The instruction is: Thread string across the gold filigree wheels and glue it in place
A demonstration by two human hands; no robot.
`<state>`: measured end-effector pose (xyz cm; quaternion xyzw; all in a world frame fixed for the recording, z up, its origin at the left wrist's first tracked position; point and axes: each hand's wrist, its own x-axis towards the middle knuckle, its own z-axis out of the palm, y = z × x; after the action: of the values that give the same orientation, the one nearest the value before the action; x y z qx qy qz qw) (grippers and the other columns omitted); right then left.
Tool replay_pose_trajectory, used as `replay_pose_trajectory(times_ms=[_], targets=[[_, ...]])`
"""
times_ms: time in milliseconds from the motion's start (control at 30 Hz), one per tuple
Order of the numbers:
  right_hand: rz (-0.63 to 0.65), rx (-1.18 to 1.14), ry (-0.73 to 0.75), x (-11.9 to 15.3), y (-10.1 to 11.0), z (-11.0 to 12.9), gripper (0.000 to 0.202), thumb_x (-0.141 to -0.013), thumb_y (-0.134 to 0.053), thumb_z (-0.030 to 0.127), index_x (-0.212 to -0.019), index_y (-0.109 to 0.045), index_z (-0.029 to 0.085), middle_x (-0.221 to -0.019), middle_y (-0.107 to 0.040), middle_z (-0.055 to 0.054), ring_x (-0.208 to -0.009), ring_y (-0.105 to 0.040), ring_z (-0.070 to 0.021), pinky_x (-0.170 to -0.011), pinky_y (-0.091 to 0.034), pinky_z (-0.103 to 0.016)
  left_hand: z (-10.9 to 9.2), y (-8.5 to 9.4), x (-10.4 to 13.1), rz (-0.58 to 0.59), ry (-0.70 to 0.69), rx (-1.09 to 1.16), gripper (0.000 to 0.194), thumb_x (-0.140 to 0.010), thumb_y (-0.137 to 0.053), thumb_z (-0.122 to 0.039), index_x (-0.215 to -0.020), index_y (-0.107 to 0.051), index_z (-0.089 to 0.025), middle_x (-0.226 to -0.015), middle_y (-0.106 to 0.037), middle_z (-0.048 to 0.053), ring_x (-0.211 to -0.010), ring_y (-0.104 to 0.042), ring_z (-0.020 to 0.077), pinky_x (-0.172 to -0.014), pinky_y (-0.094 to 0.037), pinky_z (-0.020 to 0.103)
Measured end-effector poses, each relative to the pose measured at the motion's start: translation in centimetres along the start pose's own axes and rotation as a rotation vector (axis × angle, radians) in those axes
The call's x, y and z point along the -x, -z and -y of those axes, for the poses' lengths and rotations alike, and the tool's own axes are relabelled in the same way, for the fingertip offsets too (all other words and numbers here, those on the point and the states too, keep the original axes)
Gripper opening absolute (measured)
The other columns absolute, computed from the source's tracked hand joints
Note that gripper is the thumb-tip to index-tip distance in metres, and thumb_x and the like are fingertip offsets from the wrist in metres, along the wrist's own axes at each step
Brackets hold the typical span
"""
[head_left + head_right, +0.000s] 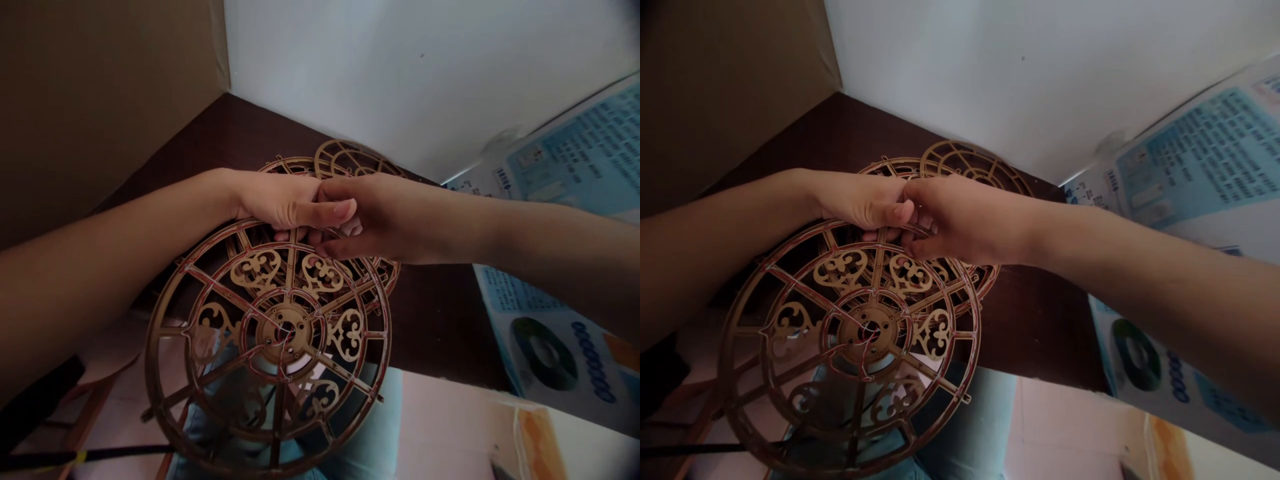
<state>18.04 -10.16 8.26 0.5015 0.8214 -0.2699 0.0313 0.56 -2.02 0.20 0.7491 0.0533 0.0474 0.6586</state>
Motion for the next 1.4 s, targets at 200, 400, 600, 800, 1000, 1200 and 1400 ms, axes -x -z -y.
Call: replay_pose_trajectory(times_ms=[200, 400, 600, 800, 1000, 1200, 1400], targets=[[-0.01, -0.083, 0.037, 0.5, -0.3, -0.5, 0.022, -0.087, -0.08, 0.03, -0.098, -0.063, 0.021, -0.084, -0.068, 0.002, -0.071, -0.06, -0.0153, -0.066, -0.045, -0.031, 0.1, 0.1, -0.1, 0.057, 0.004, 0.011, 0.073, -0.079, -0.07, -0.09, -0.101, -0.07, -0.02, -0.087, -0.072, 0.007, -0.05, -0.05, 0.01, -0.043, -0.04, 0.023], [0.188, -0.444, 0.01, 0.3, 1.3, -2.4, 0.019, -0.097, -0.068, 0.039, -0.106, -0.071, 0.022, -0.104, -0.079, -0.004, -0.096, -0.075, -0.0184, -0.084, -0.061, -0.031, 0.3, 0.7, -0.2, 0.084, 0.058, 0.079, 0.061, -0.081, -0.081, -0.076, -0.1, -0.065, -0.02, -0.091, -0.073, 0.007, -0.051, -0.053, 0.0086, -0.045, -0.042, 0.021], [-0.283, -0.638, -0.103, 1.4, 0.8, -2.4, 0.018, -0.102, -0.059, 0.025, -0.085, -0.064, 0.021, -0.084, -0.08, -0.004, -0.072, -0.076, -0.0174, -0.071, -0.062, -0.032, -0.7, 0.1, 0.0, 0.035, 0.195, 0.119, 0.058, -0.072, -0.098, -0.034, -0.116, -0.062, -0.022, -0.079, -0.071, -0.003, -0.057, -0.059, 0.0095, -0.047, -0.041, 0.017], [-0.748, -0.933, -0.129, 3.0, -4.1, -3.7, 0.04, -0.107, -0.05, 0.039, -0.071, -0.047, 0.024, -0.062, -0.066, -0.001, -0.049, -0.055, -0.0127, -0.055, -0.045, -0.029, -1.8, -0.3, 0.2, 0.012, 0.303, 0.06, 0.06, -0.08, -0.092, -0.039, -0.126, -0.06, -0.02, -0.083, -0.075, -0.001, -0.05, -0.054, 0.0066, -0.043, -0.043, 0.015], [-0.693, -1.224, 0.021, 3.4, -6.5, -6.2, 0.039, -0.09, -0.084, 0.049, -0.104, -0.06, 0.023, -0.101, -0.075, 0.0, -0.087, -0.07, -0.0118, -0.08, -0.053, -0.025, -2.1, 0.0, 0.6, -0.015, 0.278, 0.033, 0.055, -0.085, -0.09, -0.04, -0.128, -0.063, -0.019, -0.082, -0.073, -0.001, -0.048, -0.052, 0.005, -0.042, -0.042, 0.014], [-0.544, -1.345, 0.015, 5.2, -6.7, -6.3, 0.049, -0.094, -0.073, 0.068, -0.113, -0.072, 0.022, -0.104, -0.079, -0.004, -0.095, -0.075, -0.018, -0.085, -0.059, -0.029, -2.1, 0.4, 0.6, -0.317, 0.221, 0.024, 0.053, -0.085, -0.086, -0.034, -0.128, -0.062, -0.014, -0.071, -0.069, -0.004, -0.046, -0.052, 0.0049, -0.04, -0.042, 0.012], [-0.908, -0.893, -0.142, 5.5, -6.8, -7.4, 0.057, -0.104, -0.047, 0.074, -0.112, -0.071, 0.023, -0.103, -0.078, -0.008, -0.094, -0.075, -0.0224, -0.089, -0.06, -0.037, -1.4, 0.7, 0.6, -0.351, 0.252, 0.039, 0.058, -0.085, -0.085, -0.037, -0.13, -0.061, -0.013, -0.074, -0.073, -0.002, -0.043, -0.046, 0.0035, -0.038, -0.039, 0.013]])
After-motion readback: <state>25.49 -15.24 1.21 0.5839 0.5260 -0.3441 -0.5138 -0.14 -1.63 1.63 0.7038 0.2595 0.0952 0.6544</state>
